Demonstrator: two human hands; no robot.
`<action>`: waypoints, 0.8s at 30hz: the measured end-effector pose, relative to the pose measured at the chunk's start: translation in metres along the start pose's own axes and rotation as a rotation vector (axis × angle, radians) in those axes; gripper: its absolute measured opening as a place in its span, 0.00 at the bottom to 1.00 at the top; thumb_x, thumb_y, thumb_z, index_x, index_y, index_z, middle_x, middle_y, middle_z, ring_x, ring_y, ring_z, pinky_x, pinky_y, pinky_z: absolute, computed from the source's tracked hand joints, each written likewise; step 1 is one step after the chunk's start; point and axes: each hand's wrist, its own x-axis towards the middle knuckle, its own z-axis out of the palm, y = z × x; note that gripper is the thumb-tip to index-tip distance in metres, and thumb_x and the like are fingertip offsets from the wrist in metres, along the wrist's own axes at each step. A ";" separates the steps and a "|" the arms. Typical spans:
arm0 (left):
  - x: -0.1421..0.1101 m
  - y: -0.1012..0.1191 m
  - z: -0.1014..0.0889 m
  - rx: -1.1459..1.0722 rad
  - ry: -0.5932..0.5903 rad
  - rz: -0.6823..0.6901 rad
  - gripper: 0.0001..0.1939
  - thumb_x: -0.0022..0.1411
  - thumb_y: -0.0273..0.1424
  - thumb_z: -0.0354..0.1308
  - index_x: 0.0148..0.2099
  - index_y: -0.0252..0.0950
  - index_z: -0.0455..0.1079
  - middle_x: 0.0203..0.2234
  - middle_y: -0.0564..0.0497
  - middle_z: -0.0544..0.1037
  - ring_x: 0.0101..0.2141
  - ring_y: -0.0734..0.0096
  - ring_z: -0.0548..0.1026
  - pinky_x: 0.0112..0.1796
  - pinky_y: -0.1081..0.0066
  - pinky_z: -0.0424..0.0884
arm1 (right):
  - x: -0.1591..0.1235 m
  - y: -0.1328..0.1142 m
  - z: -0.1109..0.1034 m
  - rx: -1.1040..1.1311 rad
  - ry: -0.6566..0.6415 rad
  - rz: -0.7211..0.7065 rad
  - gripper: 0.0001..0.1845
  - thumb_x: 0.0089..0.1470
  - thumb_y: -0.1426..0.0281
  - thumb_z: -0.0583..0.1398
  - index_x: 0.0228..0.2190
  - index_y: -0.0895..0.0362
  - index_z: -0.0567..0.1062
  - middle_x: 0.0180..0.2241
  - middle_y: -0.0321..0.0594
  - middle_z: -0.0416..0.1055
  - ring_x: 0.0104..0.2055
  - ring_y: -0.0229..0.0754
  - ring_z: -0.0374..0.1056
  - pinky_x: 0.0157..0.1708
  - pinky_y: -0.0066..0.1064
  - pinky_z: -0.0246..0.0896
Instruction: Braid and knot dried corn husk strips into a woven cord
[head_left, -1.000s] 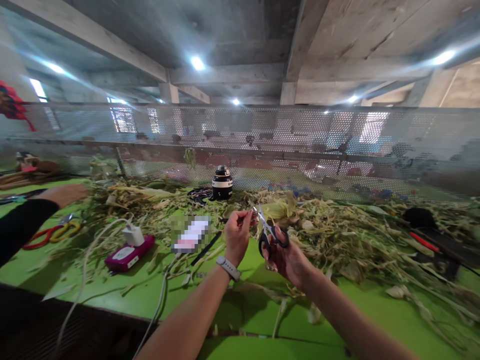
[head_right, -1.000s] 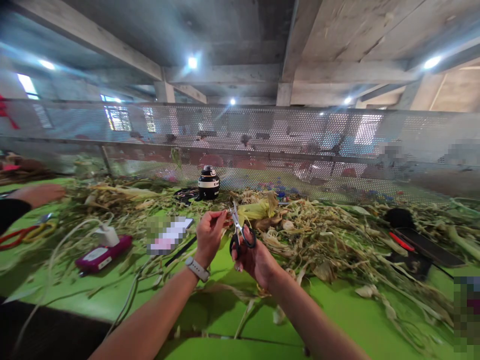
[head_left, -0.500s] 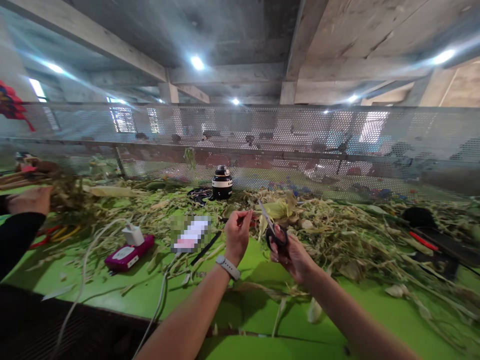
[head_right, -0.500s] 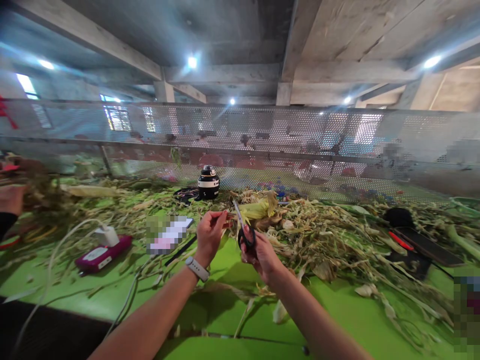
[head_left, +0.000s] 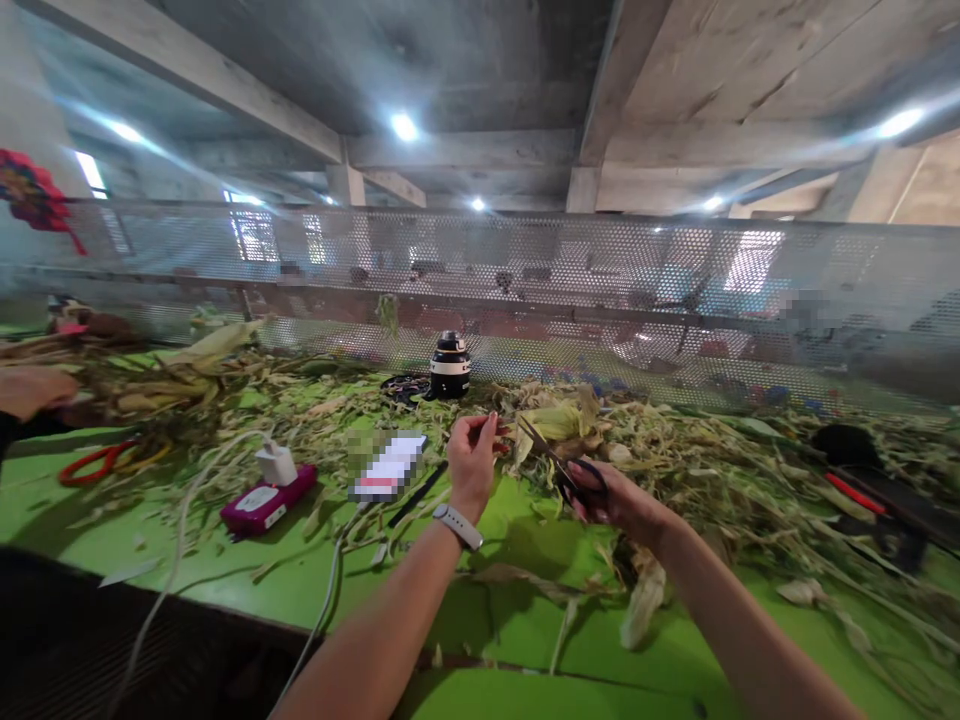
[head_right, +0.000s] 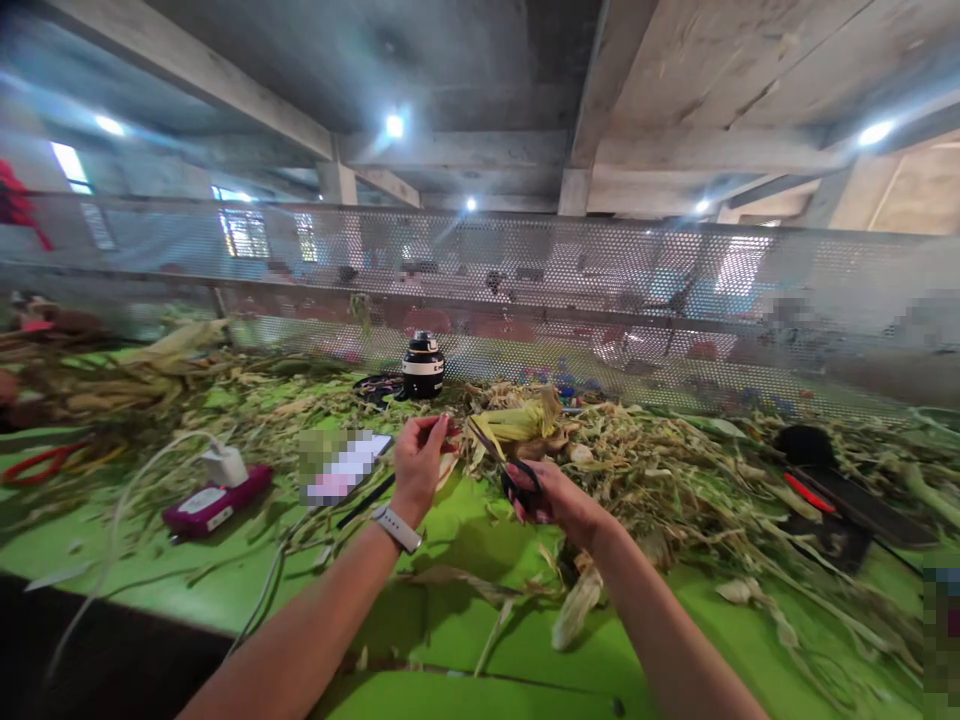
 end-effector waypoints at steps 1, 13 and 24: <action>0.000 0.000 0.000 0.000 -0.005 0.007 0.16 0.51 0.41 0.61 0.34 0.33 0.65 0.26 0.51 0.73 0.28 0.70 0.76 0.24 0.73 0.72 | 0.000 0.000 0.000 -0.024 -0.019 0.003 0.24 0.44 0.50 0.62 0.22 0.60 0.68 0.15 0.33 0.66 0.14 0.27 0.51 0.14 0.20 0.36; -0.005 -0.006 0.001 0.045 -0.117 0.052 0.15 0.55 0.42 0.58 0.35 0.35 0.63 0.27 0.51 0.73 0.27 0.71 0.75 0.24 0.73 0.72 | 0.001 0.003 0.010 0.156 -0.041 0.008 0.26 0.40 0.49 0.64 0.23 0.60 0.70 0.17 0.34 0.66 0.15 0.28 0.54 0.13 0.20 0.37; -0.007 -0.008 0.001 0.097 -0.088 0.069 0.14 0.56 0.42 0.57 0.34 0.35 0.63 0.27 0.51 0.74 0.29 0.70 0.75 0.29 0.71 0.71 | 0.004 0.008 0.017 0.383 -0.075 0.027 0.24 0.40 0.50 0.65 0.23 0.59 0.70 0.21 0.36 0.70 0.16 0.30 0.61 0.11 0.19 0.37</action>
